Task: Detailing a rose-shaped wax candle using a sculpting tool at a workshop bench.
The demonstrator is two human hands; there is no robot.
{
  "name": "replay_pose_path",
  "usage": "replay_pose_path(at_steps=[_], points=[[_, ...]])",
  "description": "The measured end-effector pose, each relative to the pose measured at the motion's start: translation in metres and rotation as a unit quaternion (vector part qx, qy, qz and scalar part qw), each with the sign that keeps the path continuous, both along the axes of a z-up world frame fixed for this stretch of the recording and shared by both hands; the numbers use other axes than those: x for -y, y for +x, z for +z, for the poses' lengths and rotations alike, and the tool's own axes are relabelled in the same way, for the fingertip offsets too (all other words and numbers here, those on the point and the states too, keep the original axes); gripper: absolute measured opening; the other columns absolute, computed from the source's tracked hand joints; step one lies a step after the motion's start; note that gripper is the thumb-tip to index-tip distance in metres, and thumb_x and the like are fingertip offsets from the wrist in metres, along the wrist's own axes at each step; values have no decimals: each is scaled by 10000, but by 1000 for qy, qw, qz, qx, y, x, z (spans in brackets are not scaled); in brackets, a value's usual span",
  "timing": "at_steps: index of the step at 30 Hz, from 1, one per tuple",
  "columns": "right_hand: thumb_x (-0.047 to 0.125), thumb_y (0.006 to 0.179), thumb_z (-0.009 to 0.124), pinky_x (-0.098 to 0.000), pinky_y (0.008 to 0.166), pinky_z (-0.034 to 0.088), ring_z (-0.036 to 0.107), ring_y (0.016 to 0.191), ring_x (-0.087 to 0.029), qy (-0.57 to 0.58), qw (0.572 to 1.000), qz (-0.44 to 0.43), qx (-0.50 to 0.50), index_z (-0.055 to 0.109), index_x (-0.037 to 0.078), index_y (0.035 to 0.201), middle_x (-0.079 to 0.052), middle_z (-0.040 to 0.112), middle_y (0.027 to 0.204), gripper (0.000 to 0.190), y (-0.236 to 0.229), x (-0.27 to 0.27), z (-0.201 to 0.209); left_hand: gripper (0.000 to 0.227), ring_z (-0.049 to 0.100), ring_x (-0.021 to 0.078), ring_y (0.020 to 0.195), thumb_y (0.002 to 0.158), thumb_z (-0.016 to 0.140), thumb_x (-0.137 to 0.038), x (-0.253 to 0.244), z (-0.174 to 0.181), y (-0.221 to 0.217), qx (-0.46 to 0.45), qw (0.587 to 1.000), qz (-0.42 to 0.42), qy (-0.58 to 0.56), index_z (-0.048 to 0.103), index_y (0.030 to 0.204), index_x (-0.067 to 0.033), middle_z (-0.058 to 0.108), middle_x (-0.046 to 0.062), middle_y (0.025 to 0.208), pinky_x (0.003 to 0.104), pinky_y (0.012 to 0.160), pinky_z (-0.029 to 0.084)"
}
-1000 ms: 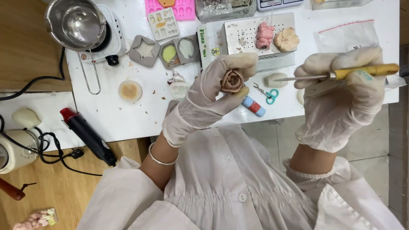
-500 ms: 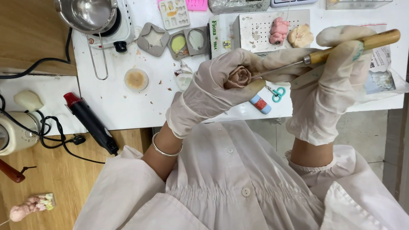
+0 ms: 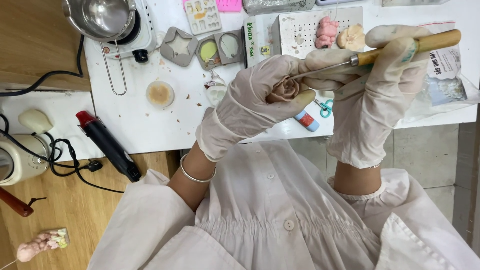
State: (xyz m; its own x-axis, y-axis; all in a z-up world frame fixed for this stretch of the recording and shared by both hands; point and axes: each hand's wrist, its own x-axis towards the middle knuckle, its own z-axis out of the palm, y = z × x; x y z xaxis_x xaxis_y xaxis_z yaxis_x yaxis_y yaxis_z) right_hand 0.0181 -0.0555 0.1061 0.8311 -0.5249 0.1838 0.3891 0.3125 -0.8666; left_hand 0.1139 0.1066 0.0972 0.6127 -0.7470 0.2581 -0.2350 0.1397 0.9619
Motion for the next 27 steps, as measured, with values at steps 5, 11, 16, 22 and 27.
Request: replay_pose_path(at_steps=[5, 11, 16, 22, 27], points=[[327, 1177, 545, -462, 807, 637, 733, 909, -345, 14, 1000, -9, -9, 491, -24, 1171, -177, 619, 1005, 355, -6, 0, -7, 309, 577, 78, 733, 932, 822, -180, -5, 7, -4, 115, 987, 94, 54, 711, 1191, -55, 631, 3, 863, 236, 674, 519], [358, 1173, 548, -449, 743, 630, 729, 868, -337, -2, 1000, 5, -17, 499, 3, 1180, -195, 654, 973, 358, 3, -6, 8, 300, 544, 100, 744, 934, 846, -190, -7, 2, -4, 153, 980, 109, 66, 706, 1172, -72, 580, 19, 864, 261, 673, 488], [381, 1179, 550, -436, 704, 618, 734, 821, -344, 16, 999, 3, -40, 510, 7, 1194, -264, 697, 940, 377, 1, -4, 2, 347, 560, 86, 751, 931, 840, -177, -7, 12, -4, 156, 980, 108, 54, 706, 1238, -86, 599, 7, 885, 241, 684, 502], [351, 1179, 520, -498, 793, 647, 739, 898, -389, 47, 998, 30, -1, 498, -8, 1151, -249, 673, 995, 362, 3, -3, 3, 331, 580, 75, 750, 935, 836, -166, -4, 11, -6, 127, 986, 102, 47, 708, 1232, -92, 627, -11, 898, 226, 684, 517], [360, 1192, 522, -512, 822, 653, 739, 906, -392, 28, 999, 29, 1, 512, 0, 1169, -257, 677, 1005, 361, -3, 2, -4, 302, 612, 104, 788, 941, 847, -179, -4, 3, -5, 174, 977, 117, 39, 693, 1179, -72, 641, 18, 943, 259, 709, 532]])
